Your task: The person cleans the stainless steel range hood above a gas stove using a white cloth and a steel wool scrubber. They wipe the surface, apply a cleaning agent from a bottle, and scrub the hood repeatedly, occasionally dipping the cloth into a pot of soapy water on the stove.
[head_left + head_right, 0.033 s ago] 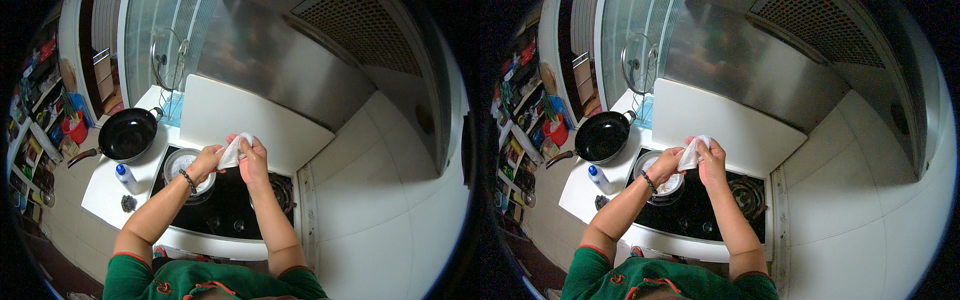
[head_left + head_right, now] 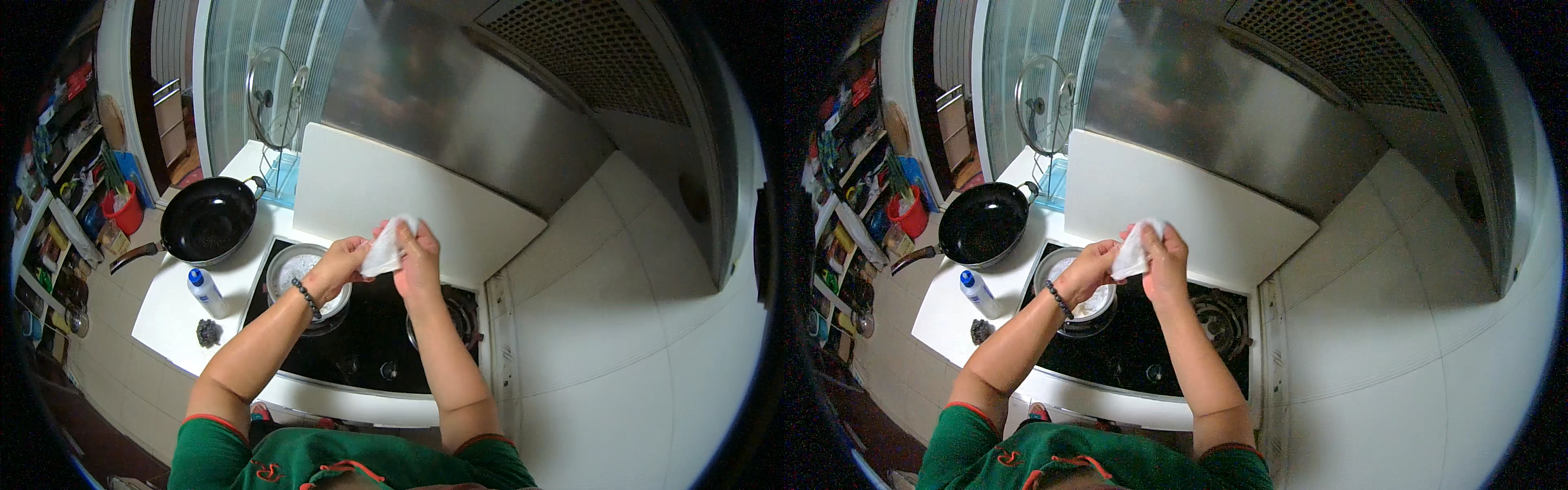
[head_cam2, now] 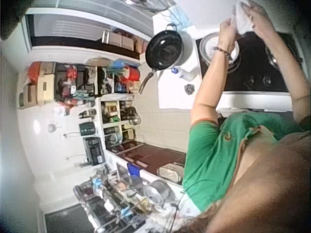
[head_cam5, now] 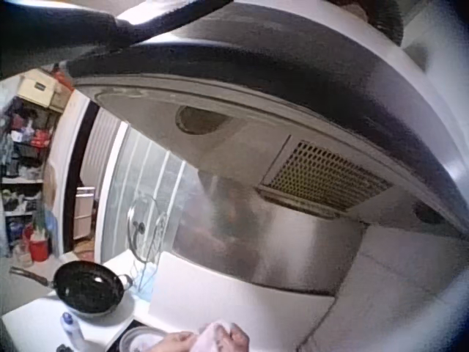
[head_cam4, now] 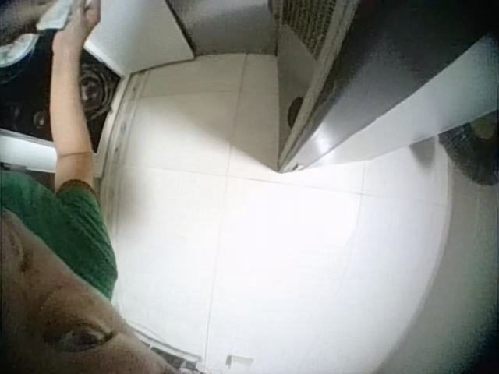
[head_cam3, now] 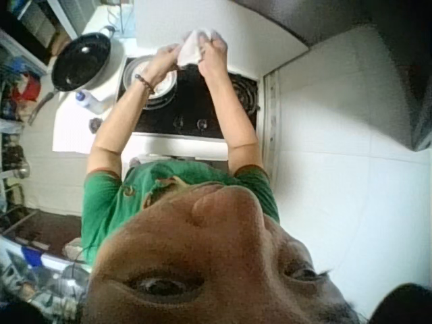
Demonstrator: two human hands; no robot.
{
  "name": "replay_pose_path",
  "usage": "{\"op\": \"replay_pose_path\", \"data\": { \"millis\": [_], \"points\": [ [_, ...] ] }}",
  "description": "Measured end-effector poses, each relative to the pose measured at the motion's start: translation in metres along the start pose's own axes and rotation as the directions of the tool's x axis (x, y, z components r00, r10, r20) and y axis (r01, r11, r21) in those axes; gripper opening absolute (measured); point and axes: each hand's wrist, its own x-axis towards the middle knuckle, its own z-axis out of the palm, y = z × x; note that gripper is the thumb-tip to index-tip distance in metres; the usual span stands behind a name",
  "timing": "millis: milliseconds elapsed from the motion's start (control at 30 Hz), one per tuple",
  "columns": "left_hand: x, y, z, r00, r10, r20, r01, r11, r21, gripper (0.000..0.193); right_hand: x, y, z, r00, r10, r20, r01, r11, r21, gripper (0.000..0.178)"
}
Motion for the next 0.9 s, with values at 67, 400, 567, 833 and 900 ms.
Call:
{"op": "replay_pose_path", "data": {
  "millis": [67,400,567,833,900],
  "points": [
    [-0.007,0.003,-0.001,1.0,0.016,0.019,-0.016,1.0,-0.019,0.029,0.016,-0.03,0.0,0.986,-0.122,-0.116,0.101,0.98,-0.172,0.015],
    [-0.069,-0.032,-0.064,0.997,-0.048,-0.066,0.064,0.962,0.267,0.021,0.123,-0.225,0.056,0.032,-0.697,0.716,0.498,-0.61,-0.617,0.004],
    [-0.085,-0.03,-0.089,0.991,-0.064,-0.113,0.09,0.968,0.234,0.015,0.145,-0.254,0.076,-0.178,-0.539,0.823,0.129,-0.842,-0.523,0.013],
    [-0.085,-0.016,-0.083,0.994,-0.043,-0.102,0.068,0.966,0.249,0.014,0.169,-0.268,0.078,0.061,-0.488,0.871,-0.14,-0.868,-0.476,0.022],
    [-0.081,-0.022,-0.08,0.998,0.003,-0.06,0.013,0.965,0.262,0.016,0.18,-0.261,0.07,0.03,-0.433,0.901,-0.104,-0.898,-0.428,0.023]
  ]
}}
